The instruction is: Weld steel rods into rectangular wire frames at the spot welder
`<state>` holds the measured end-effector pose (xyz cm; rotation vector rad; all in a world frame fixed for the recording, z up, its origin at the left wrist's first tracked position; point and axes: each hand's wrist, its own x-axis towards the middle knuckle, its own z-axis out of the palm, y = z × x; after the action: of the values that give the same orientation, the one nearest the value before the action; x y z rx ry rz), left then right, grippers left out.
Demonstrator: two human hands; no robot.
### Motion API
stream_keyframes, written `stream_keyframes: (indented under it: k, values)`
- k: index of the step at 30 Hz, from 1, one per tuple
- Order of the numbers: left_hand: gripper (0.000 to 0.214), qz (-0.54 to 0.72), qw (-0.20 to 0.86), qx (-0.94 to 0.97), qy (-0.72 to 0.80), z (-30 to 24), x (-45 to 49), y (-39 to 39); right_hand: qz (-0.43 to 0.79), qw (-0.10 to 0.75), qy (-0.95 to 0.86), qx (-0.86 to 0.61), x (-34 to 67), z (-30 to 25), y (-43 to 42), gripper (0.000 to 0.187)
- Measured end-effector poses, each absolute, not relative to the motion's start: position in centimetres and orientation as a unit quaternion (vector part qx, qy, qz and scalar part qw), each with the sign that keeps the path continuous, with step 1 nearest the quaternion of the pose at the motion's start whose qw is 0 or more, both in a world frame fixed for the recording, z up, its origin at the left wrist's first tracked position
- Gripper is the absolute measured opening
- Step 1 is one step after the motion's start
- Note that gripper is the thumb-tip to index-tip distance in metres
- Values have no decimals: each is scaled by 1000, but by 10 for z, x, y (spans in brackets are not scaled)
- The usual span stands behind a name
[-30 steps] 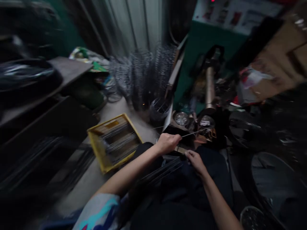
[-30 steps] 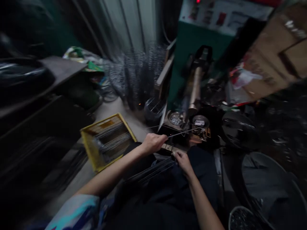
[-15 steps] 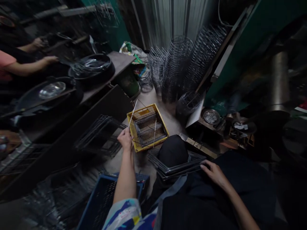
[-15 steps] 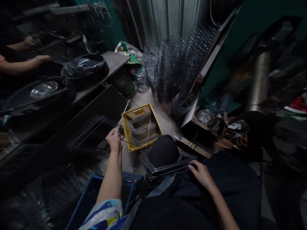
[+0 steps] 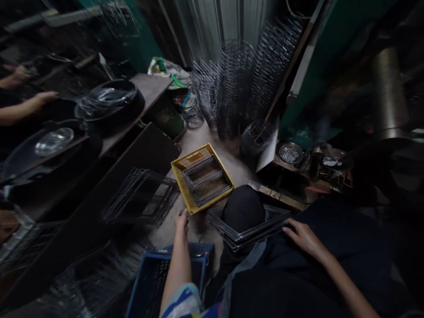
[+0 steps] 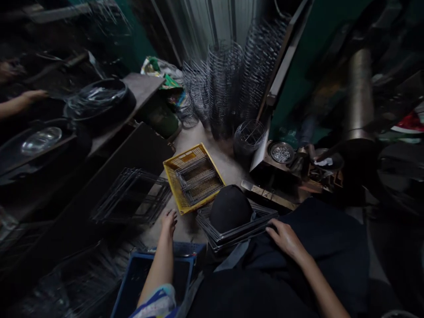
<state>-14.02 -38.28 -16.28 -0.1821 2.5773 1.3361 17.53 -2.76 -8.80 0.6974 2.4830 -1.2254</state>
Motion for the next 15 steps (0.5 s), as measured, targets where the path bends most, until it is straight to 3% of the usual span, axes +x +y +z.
stream_keyframes:
  k: [7, 12, 15]
  values:
    - [43, 478, 219, 19, 850, -109, -119, -370, -352, 196, 895, 191, 175, -96, -31, 31]
    - [31, 422, 359, 333, 763, -51, -58, -316, -363, 151, 901, 183, 192, -91, -20, 34]
    - [24, 334, 325, 488, 738, -42, -24, -292, -358, 113, 905, 199, 209, -86, -7, 36]
